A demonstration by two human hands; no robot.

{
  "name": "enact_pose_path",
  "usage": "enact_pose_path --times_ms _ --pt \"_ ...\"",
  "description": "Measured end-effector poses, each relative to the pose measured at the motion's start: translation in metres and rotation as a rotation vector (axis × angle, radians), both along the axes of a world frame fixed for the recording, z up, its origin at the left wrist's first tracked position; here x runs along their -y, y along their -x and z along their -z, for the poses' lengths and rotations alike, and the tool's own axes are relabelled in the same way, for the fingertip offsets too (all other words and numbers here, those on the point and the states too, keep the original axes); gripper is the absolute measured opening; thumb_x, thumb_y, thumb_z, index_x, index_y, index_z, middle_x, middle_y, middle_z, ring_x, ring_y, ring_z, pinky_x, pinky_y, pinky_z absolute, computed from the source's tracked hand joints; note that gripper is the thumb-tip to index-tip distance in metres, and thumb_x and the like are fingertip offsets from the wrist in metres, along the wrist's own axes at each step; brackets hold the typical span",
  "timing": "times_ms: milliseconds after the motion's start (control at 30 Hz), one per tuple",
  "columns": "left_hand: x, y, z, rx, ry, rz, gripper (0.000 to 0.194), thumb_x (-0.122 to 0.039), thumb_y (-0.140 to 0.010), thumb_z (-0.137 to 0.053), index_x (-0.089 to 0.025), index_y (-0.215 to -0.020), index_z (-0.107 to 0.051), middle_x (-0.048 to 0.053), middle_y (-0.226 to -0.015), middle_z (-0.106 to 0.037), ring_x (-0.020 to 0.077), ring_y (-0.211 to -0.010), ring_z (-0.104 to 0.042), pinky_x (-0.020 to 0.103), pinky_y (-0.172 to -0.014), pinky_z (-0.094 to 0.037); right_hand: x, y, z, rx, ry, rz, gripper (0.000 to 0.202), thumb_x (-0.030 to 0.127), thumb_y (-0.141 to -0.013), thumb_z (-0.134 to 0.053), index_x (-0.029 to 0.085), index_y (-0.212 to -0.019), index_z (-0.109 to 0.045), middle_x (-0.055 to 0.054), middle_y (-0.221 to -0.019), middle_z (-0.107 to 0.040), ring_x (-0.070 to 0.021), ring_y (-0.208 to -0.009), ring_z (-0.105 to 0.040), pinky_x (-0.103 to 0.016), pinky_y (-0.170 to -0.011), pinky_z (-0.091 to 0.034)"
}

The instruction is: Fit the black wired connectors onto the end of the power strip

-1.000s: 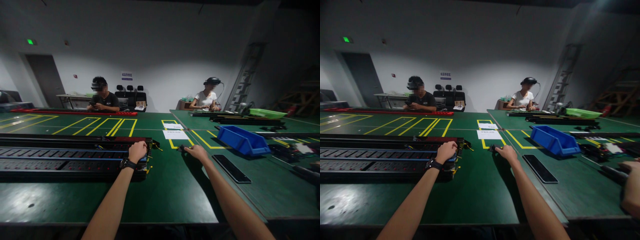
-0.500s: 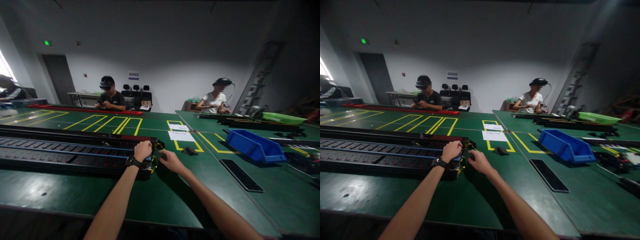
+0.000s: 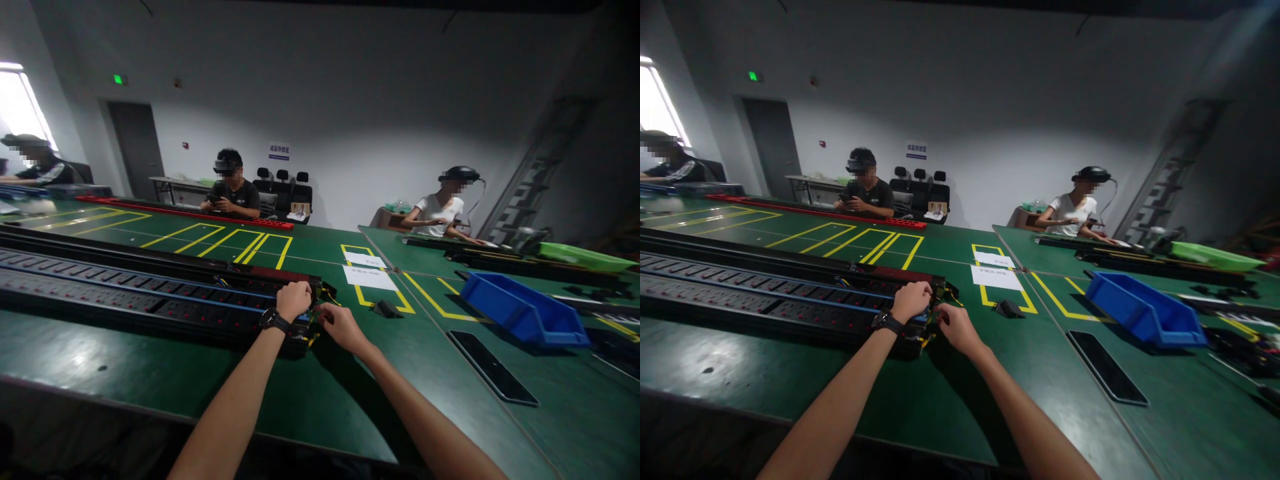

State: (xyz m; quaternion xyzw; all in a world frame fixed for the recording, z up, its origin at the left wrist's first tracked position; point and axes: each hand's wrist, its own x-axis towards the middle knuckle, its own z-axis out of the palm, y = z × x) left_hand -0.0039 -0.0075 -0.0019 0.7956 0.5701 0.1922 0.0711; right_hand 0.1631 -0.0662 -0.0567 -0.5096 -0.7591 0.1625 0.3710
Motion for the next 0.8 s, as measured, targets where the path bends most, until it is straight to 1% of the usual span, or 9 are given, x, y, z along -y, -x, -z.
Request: enact_pose_path --times_ms 167,300,367,467,600,700,800 --pt "-0.001 0.000 0.002 -0.010 0.007 -0.010 0.029 -0.025 -0.088 -0.049 -0.030 -0.102 -0.074 0.006 -0.107 -0.077 0.0257 -0.102 -0.072 0.037 -0.090 -0.054 -0.002 0.005 0.004 -0.033 -0.053 0.041 0.030 0.012 -0.081 -0.054 0.018 -0.105 -0.071 -0.003 -0.082 -0.073 -0.0174 -0.071 -0.064 -0.028 -0.069 -0.047" --pt "-0.002 0.000 0.003 -0.015 0.007 -0.012 0.029 -0.025 -0.089 -0.050 -0.030 -0.103 -0.074 0.006 -0.107 -0.077 0.0247 -0.103 -0.071 0.035 -0.091 -0.053 -0.002 0.009 0.004 -0.021 -0.088 0.040 0.028 0.009 -0.079 -0.054 0.018 -0.098 -0.072 -0.004 -0.086 -0.074 -0.0181 -0.077 -0.066 -0.027 -0.071 -0.046" --pt "-0.003 0.000 0.003 -0.014 0.005 -0.011 0.029 -0.025 -0.089 -0.049 -0.030 -0.103 -0.074 0.005 -0.107 -0.077 0.0247 -0.103 -0.072 0.035 -0.091 -0.053 -0.001 0.012 0.003 -0.018 -0.091 0.030 0.023 0.010 -0.081 -0.054 0.018 -0.093 -0.071 -0.004 -0.085 -0.073 -0.0177 -0.076 -0.065 -0.026 -0.069 -0.045" --pt "-0.003 0.000 0.003 -0.015 0.009 -0.008 0.030 -0.025 -0.089 -0.049 -0.030 -0.103 -0.075 0.006 -0.107 -0.077 0.0246 -0.103 -0.071 0.036 -0.091 -0.053 -0.002 0.015 0.002 0.003 -0.098 0.046 0.018 0.011 -0.081 -0.056 0.018 -0.090 -0.070 -0.003 -0.082 -0.071 -0.0168 -0.072 -0.062 -0.025 -0.067 -0.043" --pt "-0.002 0.000 0.001 -0.018 0.013 -0.007 0.030 -0.024 -0.090 -0.048 -0.030 -0.104 -0.074 0.006 -0.107 -0.077 0.0243 -0.104 -0.071 0.036 -0.092 -0.053 -0.006 0.018 0.003 0.058 -0.122 0.087 0.017 0.007 -0.078 -0.060 0.018 -0.087 -0.070 -0.003 -0.079 -0.068 -0.0164 -0.071 -0.059 -0.025 -0.068 -0.042" --pt "-0.001 0.000 0.000 -0.016 0.020 -0.011 0.030 -0.024 -0.089 -0.048 -0.030 -0.103 -0.074 0.006 -0.107 -0.077 0.0248 -0.103 -0.072 0.037 -0.091 -0.053 -0.010 0.020 0.004 0.052 -0.140 0.118 0.013 0.008 -0.079 -0.064 0.018 -0.082 -0.071 -0.003 -0.081 -0.066 -0.0159 -0.071 -0.058 -0.025 -0.068 -0.042" --pt "0.001 -0.001 -0.002 -0.014 0.025 -0.012 0.030 -0.024 -0.088 -0.049 -0.030 -0.102 -0.074 0.006 -0.107 -0.077 0.0252 -0.102 -0.072 0.037 -0.091 -0.054 -0.012 0.023 0.007 0.021 -0.141 0.128 0.012 0.010 -0.080 -0.066 0.018 -0.082 -0.074 -0.004 -0.084 -0.066 -0.0161 -0.073 -0.059 -0.025 -0.069 -0.043"
